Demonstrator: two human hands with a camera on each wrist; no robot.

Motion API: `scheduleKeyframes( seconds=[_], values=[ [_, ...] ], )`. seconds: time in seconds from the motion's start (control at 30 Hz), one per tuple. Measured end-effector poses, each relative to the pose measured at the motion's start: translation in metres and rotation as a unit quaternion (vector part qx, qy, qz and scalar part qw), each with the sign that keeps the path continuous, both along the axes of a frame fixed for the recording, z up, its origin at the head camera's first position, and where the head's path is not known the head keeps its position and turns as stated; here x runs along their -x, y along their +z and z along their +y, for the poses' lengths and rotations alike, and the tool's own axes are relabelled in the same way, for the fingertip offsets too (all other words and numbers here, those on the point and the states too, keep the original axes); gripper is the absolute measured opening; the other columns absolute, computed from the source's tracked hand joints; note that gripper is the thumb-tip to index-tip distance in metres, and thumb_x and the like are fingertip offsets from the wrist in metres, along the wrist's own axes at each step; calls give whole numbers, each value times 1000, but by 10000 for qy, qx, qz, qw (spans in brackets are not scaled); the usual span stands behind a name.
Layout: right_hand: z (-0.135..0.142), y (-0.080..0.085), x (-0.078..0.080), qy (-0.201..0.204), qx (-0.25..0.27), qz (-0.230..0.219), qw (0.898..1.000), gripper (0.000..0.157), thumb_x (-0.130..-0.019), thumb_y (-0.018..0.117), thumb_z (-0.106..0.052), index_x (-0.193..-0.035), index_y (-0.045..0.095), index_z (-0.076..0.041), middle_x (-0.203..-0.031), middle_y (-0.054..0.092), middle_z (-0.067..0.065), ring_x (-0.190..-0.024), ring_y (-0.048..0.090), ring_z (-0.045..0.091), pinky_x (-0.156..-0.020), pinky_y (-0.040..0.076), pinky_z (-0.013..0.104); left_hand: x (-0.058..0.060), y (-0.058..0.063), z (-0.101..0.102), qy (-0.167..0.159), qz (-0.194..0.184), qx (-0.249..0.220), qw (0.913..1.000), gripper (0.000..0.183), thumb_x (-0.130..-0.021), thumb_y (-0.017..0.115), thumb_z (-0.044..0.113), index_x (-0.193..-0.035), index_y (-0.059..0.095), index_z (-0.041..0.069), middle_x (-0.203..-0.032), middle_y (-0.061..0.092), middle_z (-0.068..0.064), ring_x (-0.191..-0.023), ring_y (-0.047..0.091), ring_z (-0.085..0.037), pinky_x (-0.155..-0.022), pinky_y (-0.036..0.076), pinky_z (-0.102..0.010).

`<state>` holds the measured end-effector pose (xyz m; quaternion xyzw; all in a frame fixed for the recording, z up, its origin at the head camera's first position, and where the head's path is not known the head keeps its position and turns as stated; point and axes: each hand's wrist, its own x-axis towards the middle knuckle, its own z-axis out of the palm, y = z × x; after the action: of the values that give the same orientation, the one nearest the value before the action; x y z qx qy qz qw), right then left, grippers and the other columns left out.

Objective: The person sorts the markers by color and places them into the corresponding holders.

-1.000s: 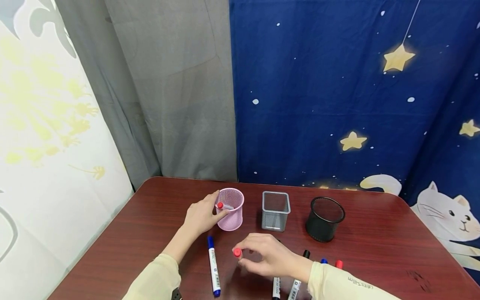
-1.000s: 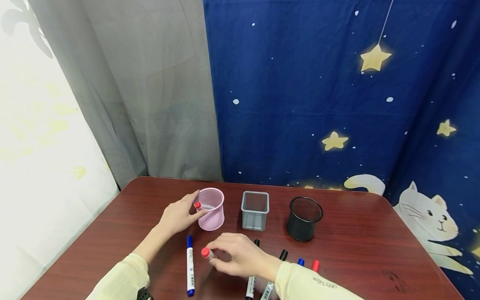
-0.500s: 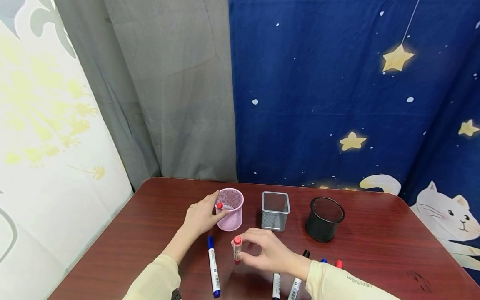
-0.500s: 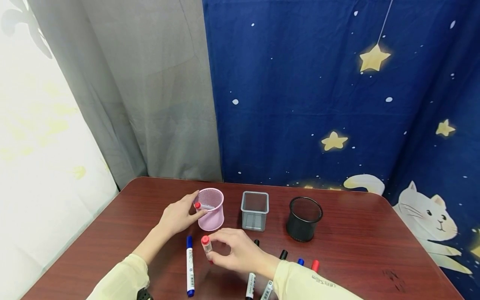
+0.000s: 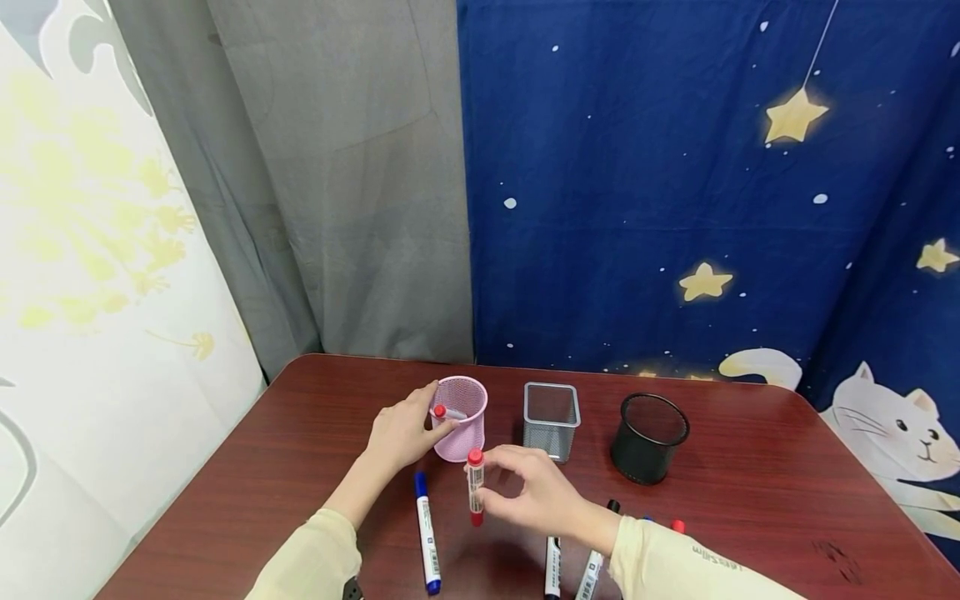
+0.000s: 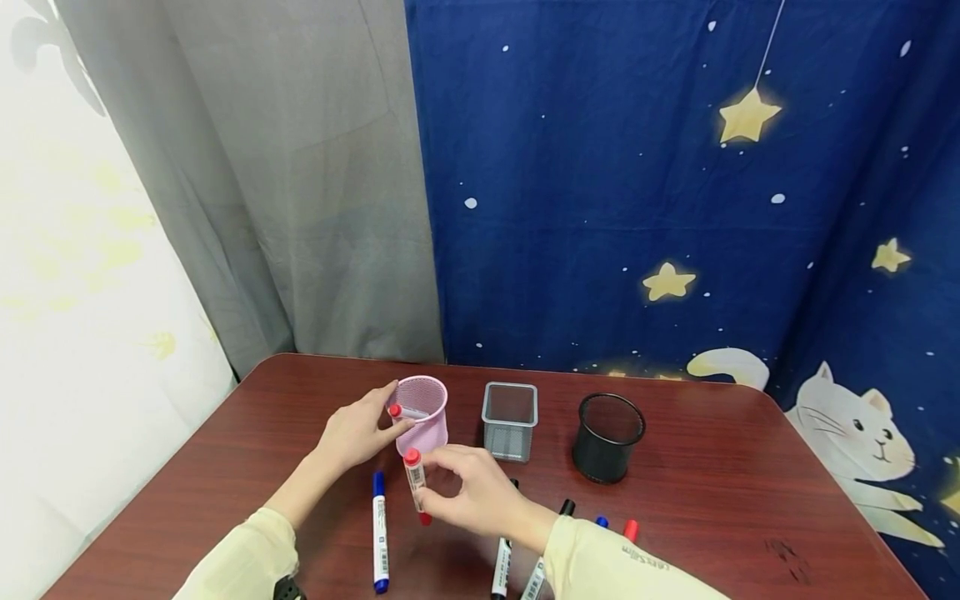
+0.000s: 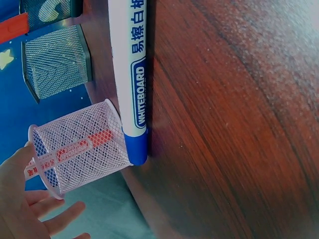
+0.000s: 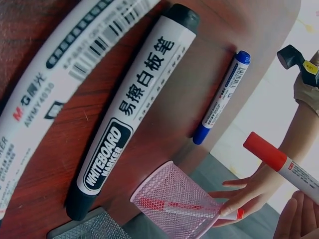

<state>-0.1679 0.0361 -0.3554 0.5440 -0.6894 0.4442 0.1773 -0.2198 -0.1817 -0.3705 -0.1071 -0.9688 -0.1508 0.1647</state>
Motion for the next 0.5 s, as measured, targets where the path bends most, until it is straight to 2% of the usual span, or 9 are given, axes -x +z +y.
scheduleKeyframes(
  seconds=[0.1, 0.23, 0.37, 0.5],
  values=[
    [0, 15, -8, -23, 65, -116, 9999, 25, -69, 69, 7, -92, 62, 1, -82, 64, 9, -65, 59, 15, -59, 48, 17, 0, 0, 0, 9, -13, 10, 10000, 71, -77, 67, 46, -130, 47, 4, -119, 56, -15, -95, 60, -33, -77, 47, -49],
    [0, 27, -14, -133, 108, -360, 9992, 25, -67, 68, 10, -90, 61, 2, -78, 62, 8, -64, 58, 15, -57, 49, 23, 0, 0, 0, -15, 83, 67, 9999, 70, -77, 67, 47, -129, 48, 3, -117, 57, -15, -94, 61, -33, -75, 47, -49],
    [1, 18, -6, -265, 187, -443, 9985, 25, -68, 68, 7, -92, 62, 0, -76, 62, 5, -65, 58, 13, -55, 49, 26, 1, 0, 0, -24, 123, 141, 9998, 70, -78, 66, 47, -129, 48, 3, -116, 58, -15, -92, 61, -33, -74, 47, -48],
    [1, 4, 6, -412, 237, -413, 9980, 23, -70, 68, 2, -93, 63, -3, -76, 62, 2, -65, 58, 9, -54, 48, 22, 2, 0, 0, -23, 71, 149, 9999, 70, -78, 66, 47, -130, 48, 3, -117, 57, -15, -94, 60, -33, -74, 47, -49]
  ],
)
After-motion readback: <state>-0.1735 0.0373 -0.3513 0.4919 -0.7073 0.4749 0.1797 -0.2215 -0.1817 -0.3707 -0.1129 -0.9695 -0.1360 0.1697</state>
